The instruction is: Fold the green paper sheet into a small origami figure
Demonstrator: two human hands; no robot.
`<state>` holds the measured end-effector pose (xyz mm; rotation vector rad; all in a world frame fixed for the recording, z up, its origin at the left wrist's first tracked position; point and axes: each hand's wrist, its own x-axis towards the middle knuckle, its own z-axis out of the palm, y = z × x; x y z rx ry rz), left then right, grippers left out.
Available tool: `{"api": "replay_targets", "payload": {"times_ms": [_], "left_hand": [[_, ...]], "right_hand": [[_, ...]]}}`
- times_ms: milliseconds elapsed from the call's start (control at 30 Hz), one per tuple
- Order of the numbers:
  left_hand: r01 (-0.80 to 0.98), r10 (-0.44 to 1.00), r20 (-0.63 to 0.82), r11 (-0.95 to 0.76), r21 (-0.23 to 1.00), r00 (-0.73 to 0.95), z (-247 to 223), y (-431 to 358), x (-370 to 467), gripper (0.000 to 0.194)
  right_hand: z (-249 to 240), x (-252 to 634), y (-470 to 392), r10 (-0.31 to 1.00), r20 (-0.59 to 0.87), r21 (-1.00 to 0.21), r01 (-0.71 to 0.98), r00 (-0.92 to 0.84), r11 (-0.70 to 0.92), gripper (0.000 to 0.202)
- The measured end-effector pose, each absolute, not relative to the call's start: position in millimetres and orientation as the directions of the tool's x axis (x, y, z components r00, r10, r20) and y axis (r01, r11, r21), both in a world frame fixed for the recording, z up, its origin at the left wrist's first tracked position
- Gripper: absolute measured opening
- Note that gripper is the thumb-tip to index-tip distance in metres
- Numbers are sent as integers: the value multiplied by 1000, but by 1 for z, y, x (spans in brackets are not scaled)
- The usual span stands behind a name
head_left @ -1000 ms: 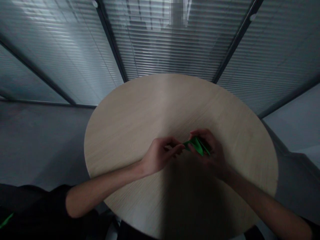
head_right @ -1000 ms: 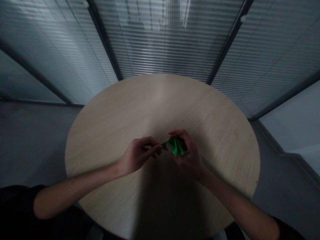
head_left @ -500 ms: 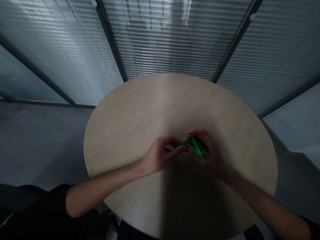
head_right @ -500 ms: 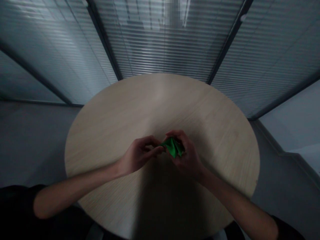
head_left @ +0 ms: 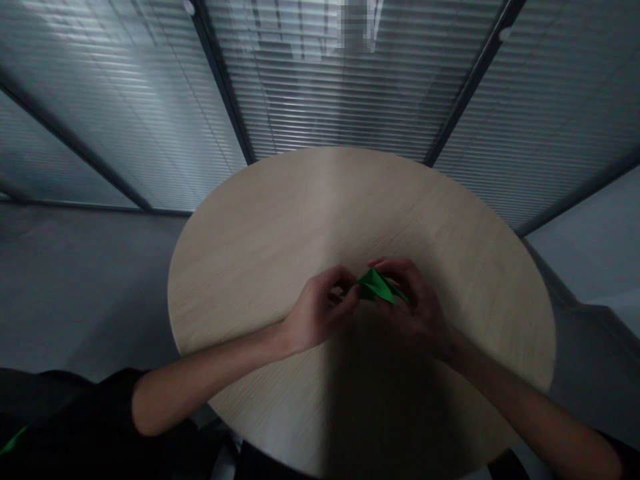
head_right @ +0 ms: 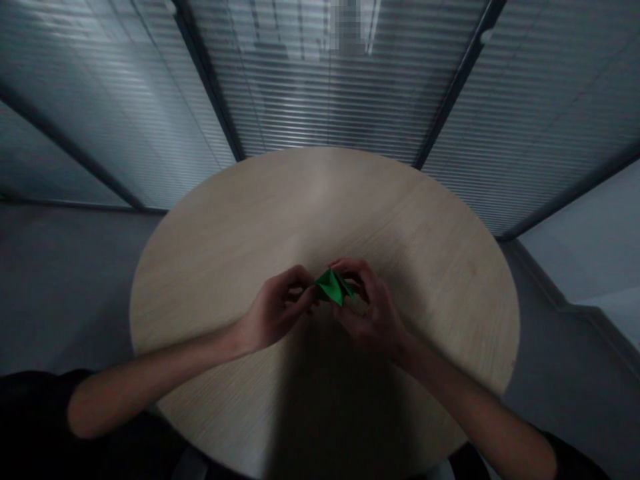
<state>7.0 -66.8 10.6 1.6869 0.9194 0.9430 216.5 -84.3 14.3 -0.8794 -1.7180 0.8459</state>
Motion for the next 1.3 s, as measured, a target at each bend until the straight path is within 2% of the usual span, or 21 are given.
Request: {"api": "replay_targets", "payload": {"times_ms": [200, 433, 867, 1033, 1167, 1300], "left_hand": [[147, 891, 172, -254, 956, 420, 9, -67, 7, 22], [180, 865, 184, -297, 938, 467, 12, -68, 6, 15], [165, 881, 188, -282, 945, 434, 13, -66, 7, 17], [159, 871, 248, -342, 926, 424, 14, -68, 6, 9], [117, 842, 402, -469, 876, 360, 14, -69, 5, 26], [121, 708, 606, -681, 723, 362, 13, -67, 2, 44]], "right_hand": [[13, 215, -80, 845, 502, -801, 271, -182, 534, 24], [11, 215, -80, 787, 569, -723, 313, -238, 616, 24], [14, 214, -82, 710, 660, -588, 418, -247, 692, 23], [13, 216, -82, 757, 622, -620, 462, -203, 634, 17], [10, 215, -81, 821, 550, -693, 466, -152, 550, 15], [11, 212, -81, 884, 460, -807, 377, -83, 455, 11]]}}
